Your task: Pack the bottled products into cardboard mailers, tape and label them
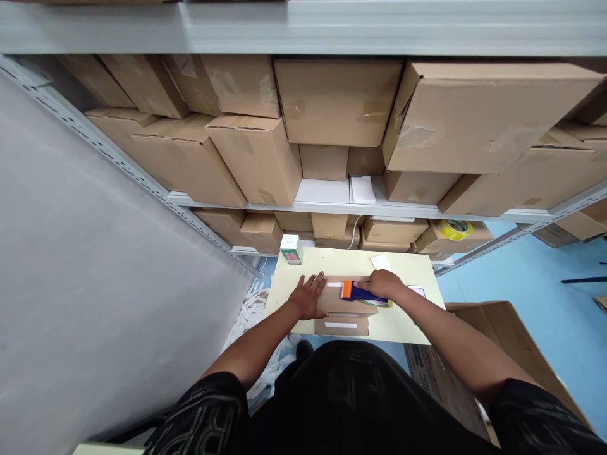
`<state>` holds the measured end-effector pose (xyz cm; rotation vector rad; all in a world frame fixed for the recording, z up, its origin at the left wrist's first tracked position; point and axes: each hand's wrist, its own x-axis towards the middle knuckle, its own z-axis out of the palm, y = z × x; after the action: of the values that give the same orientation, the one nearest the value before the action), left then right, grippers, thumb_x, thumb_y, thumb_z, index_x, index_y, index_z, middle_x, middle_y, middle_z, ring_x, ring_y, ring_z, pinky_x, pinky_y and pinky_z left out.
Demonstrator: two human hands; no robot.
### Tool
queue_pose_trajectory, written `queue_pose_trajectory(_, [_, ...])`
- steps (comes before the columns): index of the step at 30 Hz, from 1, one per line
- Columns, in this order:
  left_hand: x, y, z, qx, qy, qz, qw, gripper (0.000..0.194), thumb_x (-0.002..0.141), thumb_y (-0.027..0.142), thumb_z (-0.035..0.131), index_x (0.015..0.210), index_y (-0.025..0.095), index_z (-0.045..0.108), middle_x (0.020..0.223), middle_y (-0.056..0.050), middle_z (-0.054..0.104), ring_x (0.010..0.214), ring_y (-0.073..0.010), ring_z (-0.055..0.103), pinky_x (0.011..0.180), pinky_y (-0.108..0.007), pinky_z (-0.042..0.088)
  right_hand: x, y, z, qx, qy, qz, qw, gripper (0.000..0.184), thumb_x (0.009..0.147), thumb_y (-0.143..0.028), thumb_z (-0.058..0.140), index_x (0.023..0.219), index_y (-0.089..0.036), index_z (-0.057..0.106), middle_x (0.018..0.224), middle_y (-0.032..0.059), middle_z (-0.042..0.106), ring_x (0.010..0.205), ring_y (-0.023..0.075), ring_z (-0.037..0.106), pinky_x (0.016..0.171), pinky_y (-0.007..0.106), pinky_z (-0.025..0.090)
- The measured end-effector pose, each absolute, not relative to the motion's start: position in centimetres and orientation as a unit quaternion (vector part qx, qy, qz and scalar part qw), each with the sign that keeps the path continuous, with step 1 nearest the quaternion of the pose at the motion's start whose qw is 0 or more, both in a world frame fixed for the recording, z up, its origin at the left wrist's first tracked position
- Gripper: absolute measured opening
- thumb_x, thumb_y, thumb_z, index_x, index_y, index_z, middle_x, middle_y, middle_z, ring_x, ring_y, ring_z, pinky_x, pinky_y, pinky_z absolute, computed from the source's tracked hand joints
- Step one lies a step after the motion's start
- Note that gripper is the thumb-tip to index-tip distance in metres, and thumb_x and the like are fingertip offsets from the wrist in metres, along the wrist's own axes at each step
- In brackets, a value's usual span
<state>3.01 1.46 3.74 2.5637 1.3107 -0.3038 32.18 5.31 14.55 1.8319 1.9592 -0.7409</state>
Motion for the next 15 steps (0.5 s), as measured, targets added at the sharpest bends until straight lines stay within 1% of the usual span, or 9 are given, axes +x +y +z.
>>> queue_pose_trajectory(6, [2.8, 1.4, 3.7, 0.879, 0.447, -0.067, 0.152, 0.123, 0.075, 0.081, 0.063, 0.167, 0.014, 0.017, 0.173, -0.021, 0.010, 0.155, -0.0457, 0.023, 0.124, -0.063, 0.007, 40.1, 3.9, 13.9, 0.658, 0.694, -0.244, 0.164, 0.084, 0.090, -0.086, 0.035, 0.083, -0.016, 0.081, 0.093, 0.0209, 0.077, 0.090, 0.0325, 0.072, 0.074, 0.035, 0.048])
queue_pose_trajectory(9, [2.7, 1.5, 3.6, 0.880, 0.447, -0.050, 0.154, 0.121, 0.076, 0.079, 0.064, 0.167, 0.015, 0.018, 0.173, -0.020, 0.012, 0.155, -0.0451, 0.023, 0.125, -0.061, 0.008, 44.5, 3.4, 13.9, 0.669, 0.687, -0.239, 0.156, 0.082, 0.090, -0.086, 0.036, 0.077, -0.018, 0.079, 0.089, 0.0200, 0.076, 0.090, 0.0321, 0.071, 0.075, 0.035, 0.046])
queue_pose_trajectory(12, [2.8, 1.5, 3.6, 0.881, 0.448, -0.054, 0.144, 0.119, 0.077, 0.079, 0.064, 0.167, 0.016, 0.018, 0.173, -0.020, 0.011, 0.155, -0.0438, 0.024, 0.126, -0.059, 0.008, 48.5, 3.2, 13.8, 0.690, 0.665, -0.236, 0.159, 0.081, 0.088, -0.087, 0.039, 0.074, -0.017, 0.078, 0.090, 0.0212, 0.076, 0.092, 0.0330, 0.071, 0.077, 0.036, 0.045])
queue_pose_trajectory(15, [3.1, 1.5, 3.6, 0.881, 0.448, -0.065, 0.139, 0.119, 0.077, 0.079, 0.063, 0.167, 0.015, 0.017, 0.173, -0.019, 0.009, 0.156, -0.0422, 0.023, 0.126, -0.058, 0.007, 50.7, 3.5, 12.8, 0.702, 0.650, -0.235, 0.174, 0.083, 0.087, -0.089, 0.040, 0.074, -0.016, 0.078, 0.090, 0.0223, 0.076, 0.092, 0.0343, 0.071, 0.077, 0.037, 0.046])
